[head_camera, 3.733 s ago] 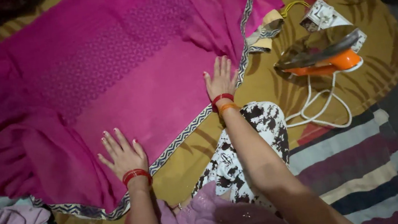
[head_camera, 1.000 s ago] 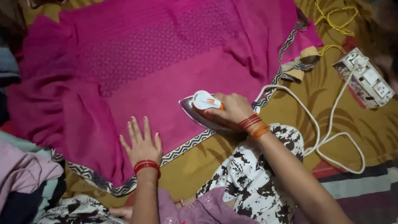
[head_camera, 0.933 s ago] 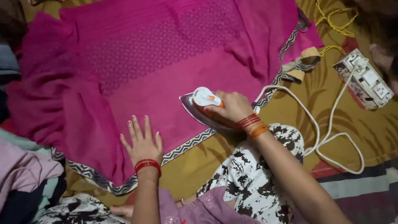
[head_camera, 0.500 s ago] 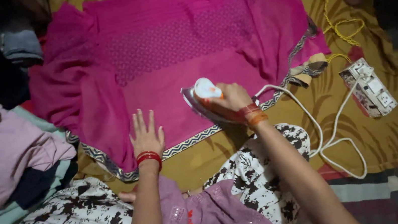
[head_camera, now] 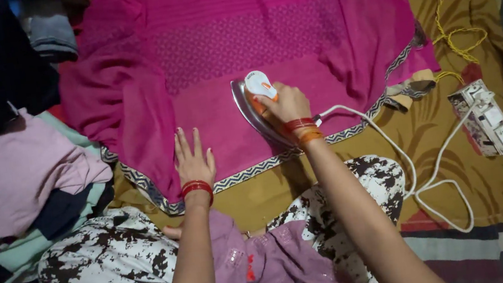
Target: Ironing a pink garment on a bed surface.
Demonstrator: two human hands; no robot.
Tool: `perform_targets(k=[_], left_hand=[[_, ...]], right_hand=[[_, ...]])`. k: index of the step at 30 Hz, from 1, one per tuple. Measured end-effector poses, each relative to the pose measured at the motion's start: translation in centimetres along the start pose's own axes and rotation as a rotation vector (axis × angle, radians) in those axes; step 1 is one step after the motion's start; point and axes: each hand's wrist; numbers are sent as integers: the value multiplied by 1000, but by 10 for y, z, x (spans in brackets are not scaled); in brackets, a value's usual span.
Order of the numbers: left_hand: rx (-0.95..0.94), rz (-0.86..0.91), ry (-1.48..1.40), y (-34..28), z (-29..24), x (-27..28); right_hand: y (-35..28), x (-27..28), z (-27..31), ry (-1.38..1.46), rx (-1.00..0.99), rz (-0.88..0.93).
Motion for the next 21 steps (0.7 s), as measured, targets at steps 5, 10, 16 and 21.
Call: perform_targets(k=[5, 10, 16, 21], left_hand=[[-2, 3, -15, 2, 3, 1], [0, -18, -58, 2, 8, -12], [5, 0, -47, 3, 4, -11], [-50, -44, 13, 4, 14, -29]], right_hand=[[-4, -4, -8, 19, 154, 104], [-27, -8, 7, -40, 349, 272], [-7, -20, 24, -15, 312, 165], [24, -30, 46, -26, 79, 46]])
Point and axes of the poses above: each hand's wrist, its own y-axis towards the middle knuckle, its own x-axis out of the back of the hand, z = x × y, and after that the axes turned 7 degrees about y, right-handed
